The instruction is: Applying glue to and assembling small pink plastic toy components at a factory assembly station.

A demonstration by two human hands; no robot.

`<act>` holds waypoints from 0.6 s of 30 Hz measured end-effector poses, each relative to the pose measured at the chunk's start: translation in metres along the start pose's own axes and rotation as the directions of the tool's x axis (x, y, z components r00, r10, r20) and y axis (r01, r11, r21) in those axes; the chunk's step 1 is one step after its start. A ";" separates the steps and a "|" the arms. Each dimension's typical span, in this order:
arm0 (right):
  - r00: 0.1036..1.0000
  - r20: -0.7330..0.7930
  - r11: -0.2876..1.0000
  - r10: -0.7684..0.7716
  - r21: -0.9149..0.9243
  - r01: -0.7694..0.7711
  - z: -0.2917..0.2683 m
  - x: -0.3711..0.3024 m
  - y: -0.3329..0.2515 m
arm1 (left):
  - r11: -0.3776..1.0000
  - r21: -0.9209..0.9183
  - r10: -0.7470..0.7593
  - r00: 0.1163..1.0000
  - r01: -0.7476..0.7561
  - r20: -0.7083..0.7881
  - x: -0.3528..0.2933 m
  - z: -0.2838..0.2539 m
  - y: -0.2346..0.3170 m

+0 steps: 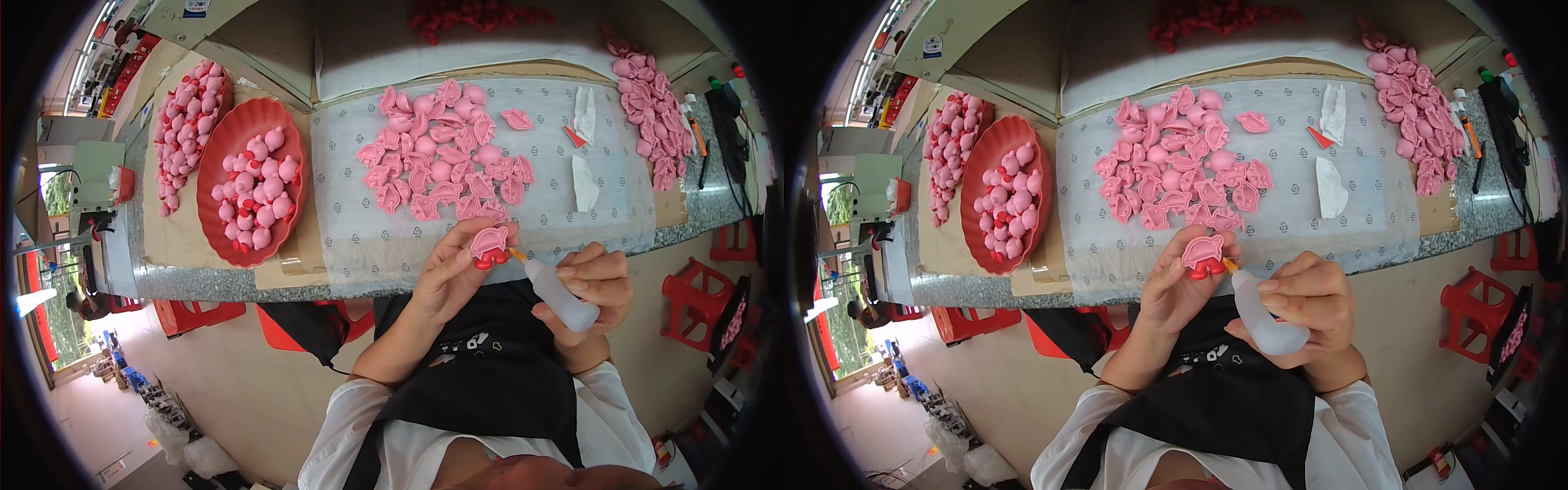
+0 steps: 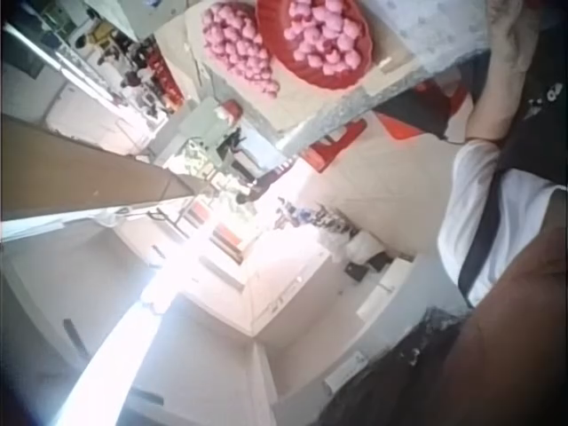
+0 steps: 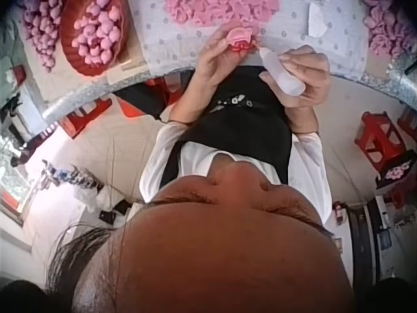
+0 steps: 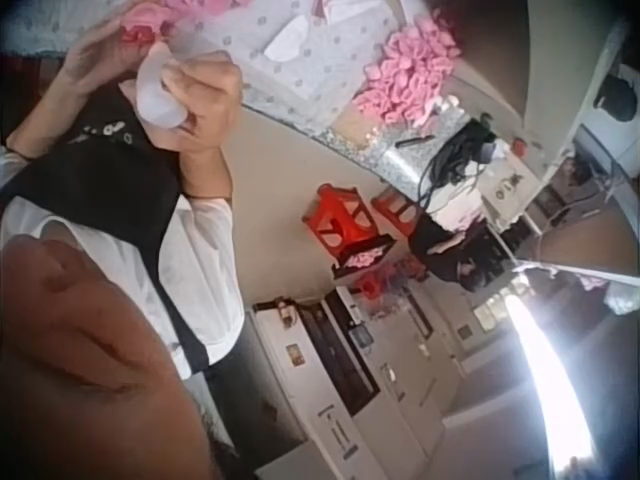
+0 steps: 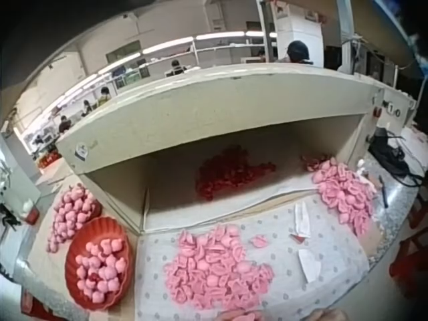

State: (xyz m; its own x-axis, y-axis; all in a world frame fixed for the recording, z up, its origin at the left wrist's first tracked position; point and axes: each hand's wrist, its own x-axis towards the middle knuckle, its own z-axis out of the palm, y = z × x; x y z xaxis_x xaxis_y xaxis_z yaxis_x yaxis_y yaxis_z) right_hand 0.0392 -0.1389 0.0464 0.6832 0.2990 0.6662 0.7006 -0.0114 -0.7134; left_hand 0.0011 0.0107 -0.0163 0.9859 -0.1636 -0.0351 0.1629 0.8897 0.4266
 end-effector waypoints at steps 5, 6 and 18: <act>0.997 -0.039 0.990 0.066 0.128 -0.061 -0.001 -0.003 -0.001 | 0.995 -0.103 0.005 0.998 0.000 0.056 0.001 -0.002 0.000; 0.996 -0.056 0.988 0.068 0.140 -0.059 -0.001 -0.003 0.000 | 0.992 -0.124 -0.008 0.999 0.014 0.054 0.001 -0.002 0.001; 0.997 -0.055 0.994 0.047 0.099 -0.041 -0.001 -0.002 0.002 | 0.992 -0.126 -0.020 0.999 0.026 0.048 0.001 -0.001 0.002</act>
State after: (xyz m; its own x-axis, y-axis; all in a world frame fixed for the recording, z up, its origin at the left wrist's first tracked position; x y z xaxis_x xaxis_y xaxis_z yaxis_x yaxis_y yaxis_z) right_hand 0.0394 -0.1406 0.0438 0.7255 0.2457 0.6429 0.6481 0.0704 -0.7583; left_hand 0.0027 0.0128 -0.0160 0.9795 -0.2014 0.0000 0.1916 0.9319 0.3081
